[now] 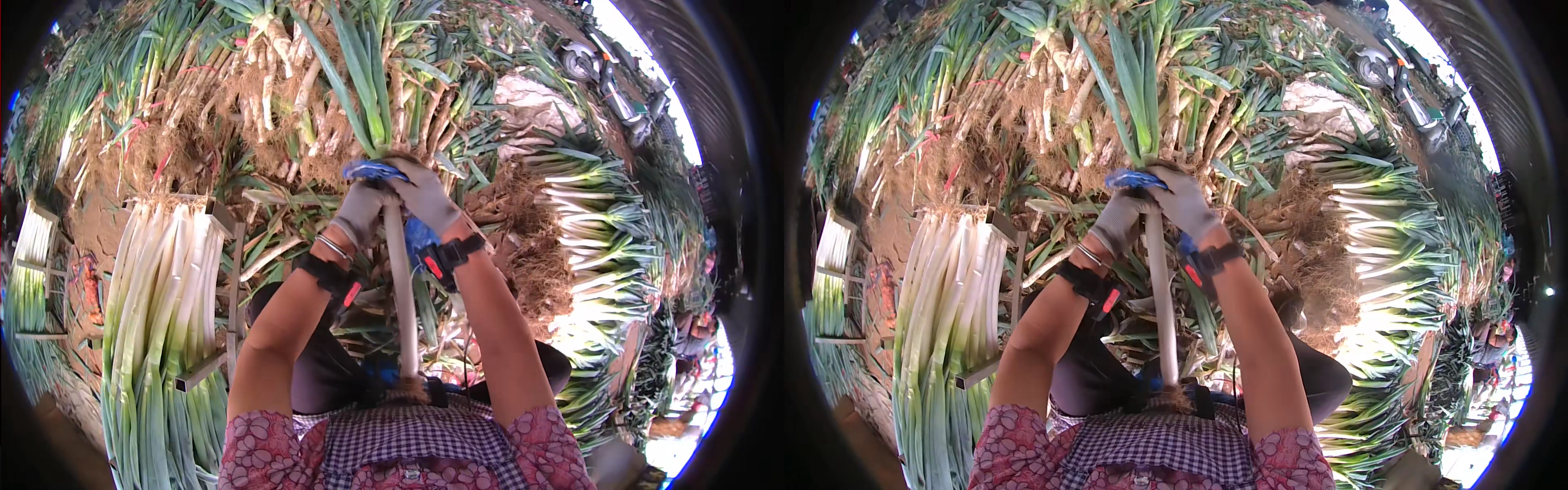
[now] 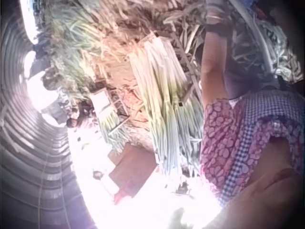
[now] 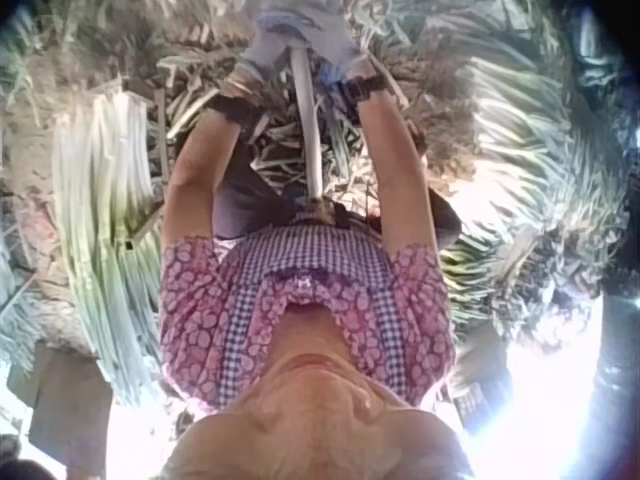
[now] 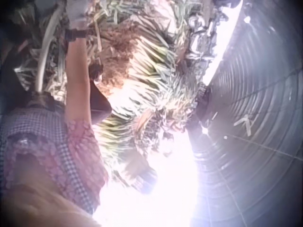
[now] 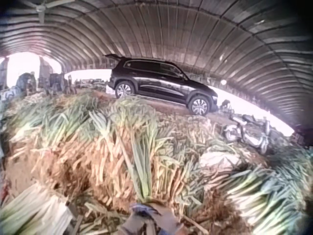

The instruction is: The person cleans leeks by hand, peeling away outer layers, wiping the stalks with a cloth, and shaking off dirt. They then place the cleaned leeks onto a pile before reaching for another one from a separate pile.

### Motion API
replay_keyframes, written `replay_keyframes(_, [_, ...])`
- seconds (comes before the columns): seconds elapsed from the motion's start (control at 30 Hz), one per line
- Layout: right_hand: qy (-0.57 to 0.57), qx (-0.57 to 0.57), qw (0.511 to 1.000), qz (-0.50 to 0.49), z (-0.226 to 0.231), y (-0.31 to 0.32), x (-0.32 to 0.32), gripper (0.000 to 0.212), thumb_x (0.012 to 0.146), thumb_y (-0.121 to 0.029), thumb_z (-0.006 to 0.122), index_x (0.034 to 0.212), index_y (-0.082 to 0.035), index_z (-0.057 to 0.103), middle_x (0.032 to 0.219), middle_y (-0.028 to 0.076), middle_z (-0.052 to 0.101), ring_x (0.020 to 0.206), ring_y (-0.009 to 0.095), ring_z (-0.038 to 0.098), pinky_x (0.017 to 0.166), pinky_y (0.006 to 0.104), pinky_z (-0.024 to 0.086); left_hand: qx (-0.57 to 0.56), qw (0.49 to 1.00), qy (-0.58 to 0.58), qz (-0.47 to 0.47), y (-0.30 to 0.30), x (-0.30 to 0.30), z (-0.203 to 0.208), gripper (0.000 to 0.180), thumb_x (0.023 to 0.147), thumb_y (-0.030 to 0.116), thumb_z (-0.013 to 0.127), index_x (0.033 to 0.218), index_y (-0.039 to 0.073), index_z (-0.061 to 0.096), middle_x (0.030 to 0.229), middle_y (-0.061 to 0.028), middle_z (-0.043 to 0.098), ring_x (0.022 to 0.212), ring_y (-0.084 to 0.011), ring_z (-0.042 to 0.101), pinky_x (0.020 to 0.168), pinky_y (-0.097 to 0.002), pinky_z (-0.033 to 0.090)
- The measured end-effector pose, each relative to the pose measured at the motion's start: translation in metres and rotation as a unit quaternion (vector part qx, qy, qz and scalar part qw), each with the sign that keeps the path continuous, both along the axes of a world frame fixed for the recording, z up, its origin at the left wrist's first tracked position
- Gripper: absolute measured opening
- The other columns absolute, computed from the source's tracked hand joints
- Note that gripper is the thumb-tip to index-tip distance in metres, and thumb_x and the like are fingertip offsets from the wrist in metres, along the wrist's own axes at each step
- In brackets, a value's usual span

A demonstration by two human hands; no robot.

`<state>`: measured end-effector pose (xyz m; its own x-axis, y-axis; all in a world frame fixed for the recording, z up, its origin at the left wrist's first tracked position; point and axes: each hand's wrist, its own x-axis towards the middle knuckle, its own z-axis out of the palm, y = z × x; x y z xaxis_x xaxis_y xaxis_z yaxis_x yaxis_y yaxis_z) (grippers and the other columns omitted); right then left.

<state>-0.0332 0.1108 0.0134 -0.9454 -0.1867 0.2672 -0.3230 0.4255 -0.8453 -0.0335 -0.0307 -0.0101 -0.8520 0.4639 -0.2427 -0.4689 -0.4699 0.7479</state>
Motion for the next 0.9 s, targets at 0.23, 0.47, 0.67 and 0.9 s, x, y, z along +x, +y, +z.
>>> replay_keyframes(0.23, [-0.224,-0.114,0.963,-0.096,0.001,0.093,0.096,0.025,0.086,-0.002,0.060,0.109,0.007,0.061,0.091,0.005,0.065,0.080,0.010,0.059,0.074,0.0244,0.049,0.022,0.999,0.025,0.004,-0.005,0.003,0.033,0.024,0.082,-0.002,0.061,0.106,-0.006,0.056,0.088,-0.0120,0.064,0.074,-0.0230,0.064,0.068,-0.0350,0.055])
replay_keyframes(0.47, [-0.254,-0.116,0.939,-0.202,0.025,0.099,0.148,0.036,0.085,-0.006,0.062,0.119,0.002,0.058,0.099,0.005,0.066,0.086,0.012,0.060,0.079,0.0265,0.049,-0.026,0.981,0.155,0.116,-0.015,-0.019,0.044,0.026,0.084,-0.006,0.059,0.109,-0.008,0.053,0.089,-0.0150,0.062,0.076,-0.0259,0.067,0.069,-0.0371,0.059])
replay_keyframes(0.67, [-0.038,0.141,0.974,-0.175,0.027,0.018,0.121,0.044,0.072,-0.018,0.079,0.108,-0.002,0.059,0.107,0.019,0.059,0.100,0.029,0.058,0.085,0.0360,0.049,-0.050,0.964,0.191,0.180,-0.021,-0.022,0.037,0.022,0.085,-0.006,0.057,0.107,-0.008,0.054,0.087,-0.0155,0.063,0.075,-0.0260,0.067,0.068,-0.0364,0.059])
replay_keyframes(0.9, [-0.185,-0.472,0.856,-0.098,-0.007,0.010,0.142,0.016,0.086,-0.009,0.067,0.099,-0.006,0.059,0.098,0.006,0.062,0.089,0.017,0.061,0.082,0.0274,0.049,-0.007,0.974,0.107,0.198,-0.033,-0.023,0.054,0.024,0.080,-0.011,0.059,0.103,-0.008,0.055,0.085,-0.0121,0.063,0.073,-0.0229,0.065,0.068,-0.0308,0.055])
